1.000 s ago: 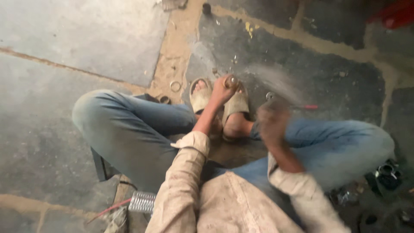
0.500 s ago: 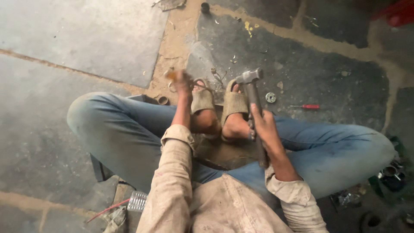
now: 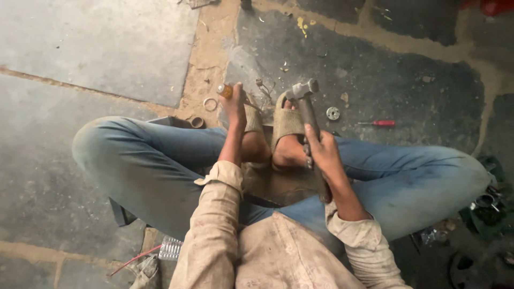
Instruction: The person sits cross-legged on the floor and repeatedly strikes a small metal part with a hammer. They hold the part with one hand and use the hammer with the other, occasionally adjusting the part's position.
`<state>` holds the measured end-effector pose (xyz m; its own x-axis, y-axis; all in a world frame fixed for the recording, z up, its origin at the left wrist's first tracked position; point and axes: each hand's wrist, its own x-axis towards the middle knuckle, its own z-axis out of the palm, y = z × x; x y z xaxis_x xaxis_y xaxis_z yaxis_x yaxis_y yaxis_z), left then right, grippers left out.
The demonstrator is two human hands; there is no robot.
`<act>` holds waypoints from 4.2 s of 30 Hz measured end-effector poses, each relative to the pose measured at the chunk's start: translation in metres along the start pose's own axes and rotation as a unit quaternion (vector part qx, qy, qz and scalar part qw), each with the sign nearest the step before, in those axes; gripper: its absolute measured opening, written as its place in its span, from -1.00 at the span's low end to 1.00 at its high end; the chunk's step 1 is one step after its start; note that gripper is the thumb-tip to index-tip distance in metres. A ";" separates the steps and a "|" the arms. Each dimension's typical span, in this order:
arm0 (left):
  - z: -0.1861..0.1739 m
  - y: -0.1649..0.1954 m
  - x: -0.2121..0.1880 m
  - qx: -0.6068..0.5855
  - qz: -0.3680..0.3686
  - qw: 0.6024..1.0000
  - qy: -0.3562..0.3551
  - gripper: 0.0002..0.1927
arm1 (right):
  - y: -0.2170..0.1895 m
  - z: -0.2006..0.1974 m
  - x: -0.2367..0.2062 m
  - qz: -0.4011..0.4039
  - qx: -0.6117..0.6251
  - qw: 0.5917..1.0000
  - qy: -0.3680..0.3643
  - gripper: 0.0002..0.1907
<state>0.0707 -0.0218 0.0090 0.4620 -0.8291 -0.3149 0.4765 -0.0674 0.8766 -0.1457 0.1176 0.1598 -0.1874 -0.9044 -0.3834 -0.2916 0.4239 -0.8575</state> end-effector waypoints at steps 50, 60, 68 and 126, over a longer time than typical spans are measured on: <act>0.045 -0.031 -0.042 0.291 0.163 0.914 -0.230 -0.82 | -0.124 -0.067 -0.035 -0.350 0.188 0.917 0.036 -0.44; 0.042 -0.041 -0.016 0.295 0.208 0.911 -0.197 -0.75 | -0.001 -0.009 -0.001 -0.096 -0.096 0.985 0.106 -0.40; -0.037 -0.026 0.052 -0.167 -0.171 0.970 0.051 -0.82 | 0.009 -0.014 -0.004 0.034 0.057 0.997 0.033 -0.42; 0.045 -0.018 -0.045 0.222 0.213 0.918 -0.249 -0.79 | -0.055 -0.021 -0.029 -0.214 -0.185 0.957 0.055 -0.58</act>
<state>0.0075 -0.0079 0.0234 0.0833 -0.9761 0.2006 -0.0715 0.1949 0.9782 -0.1436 0.1216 0.2251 -0.0682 -0.9971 0.0330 -0.6732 0.0216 -0.7391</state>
